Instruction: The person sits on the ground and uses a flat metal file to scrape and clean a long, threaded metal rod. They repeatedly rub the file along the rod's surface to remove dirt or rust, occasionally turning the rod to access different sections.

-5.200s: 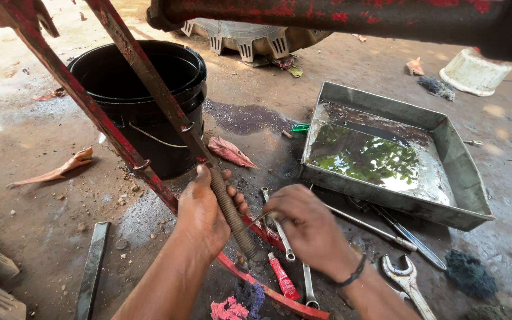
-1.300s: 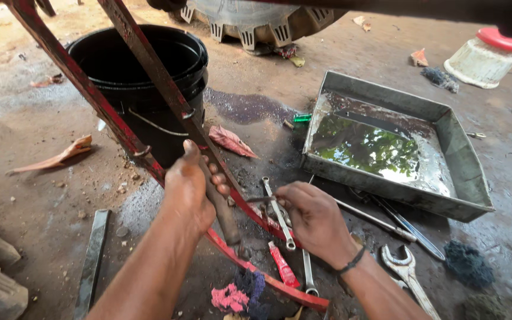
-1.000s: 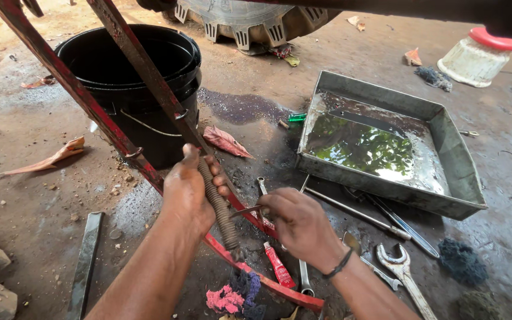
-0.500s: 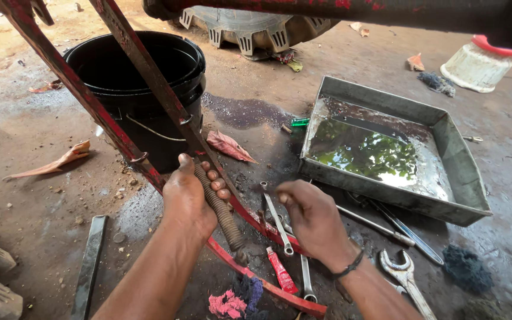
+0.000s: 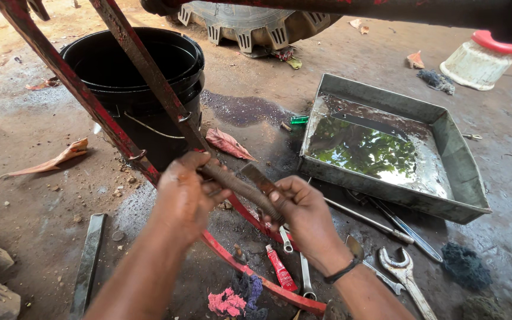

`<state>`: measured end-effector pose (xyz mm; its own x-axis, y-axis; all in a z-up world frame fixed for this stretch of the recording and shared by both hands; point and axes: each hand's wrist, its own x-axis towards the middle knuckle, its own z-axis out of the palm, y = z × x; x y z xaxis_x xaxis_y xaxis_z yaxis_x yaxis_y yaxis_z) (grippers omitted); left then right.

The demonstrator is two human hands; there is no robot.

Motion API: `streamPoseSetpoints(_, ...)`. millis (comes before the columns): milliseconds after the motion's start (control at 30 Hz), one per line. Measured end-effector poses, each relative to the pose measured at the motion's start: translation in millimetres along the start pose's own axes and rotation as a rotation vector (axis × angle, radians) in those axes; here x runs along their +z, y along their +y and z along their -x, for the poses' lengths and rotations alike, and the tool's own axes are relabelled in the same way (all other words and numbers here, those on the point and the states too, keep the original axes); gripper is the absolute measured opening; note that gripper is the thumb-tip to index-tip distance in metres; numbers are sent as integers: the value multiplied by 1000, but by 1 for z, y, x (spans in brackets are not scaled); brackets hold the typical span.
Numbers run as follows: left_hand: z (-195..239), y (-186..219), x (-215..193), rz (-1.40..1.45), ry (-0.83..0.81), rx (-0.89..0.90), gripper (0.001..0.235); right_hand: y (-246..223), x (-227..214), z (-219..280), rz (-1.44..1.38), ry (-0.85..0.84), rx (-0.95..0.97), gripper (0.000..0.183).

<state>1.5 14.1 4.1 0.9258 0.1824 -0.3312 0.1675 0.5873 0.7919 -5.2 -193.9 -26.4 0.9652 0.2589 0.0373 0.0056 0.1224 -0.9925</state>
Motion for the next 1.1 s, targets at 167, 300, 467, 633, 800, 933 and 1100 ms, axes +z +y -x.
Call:
streamPoseSetpoints(167, 11, 28, -19, -1139, -213, 33, 29, -6, -2, 4, 548, 45, -117, 5)
streamPoseSetpoints(300, 15, 22, -21, -1375, -463, -42, 29, -17, 4, 8, 638, 62, -186, 7)
streamPoseSetpoints(467, 16, 10, -4, -1404, -342, 30, 63, -35, 11, 19, 973, 259, -741, 9)
streamPoseSetpoints(633, 29, -3, 3, -637, -337, -210, 40, -40, 18, 21, 943, 268, -521, 14)
streamPoseSetpoints(800, 34, -31, 28, -388, -329, -195, 28, -34, 17, 22, 911, 269, -559, 14)
streamPoseSetpoints(933, 26, -51, 30, -25, -164, -226, 19, -28, -3, 14, 1046, 221, -632, 14)
streamPoseSetpoints(1100, 19, -53, 35, -61, 21, -229, 24, -29, -9, 11, 929, 231, -482, 17)
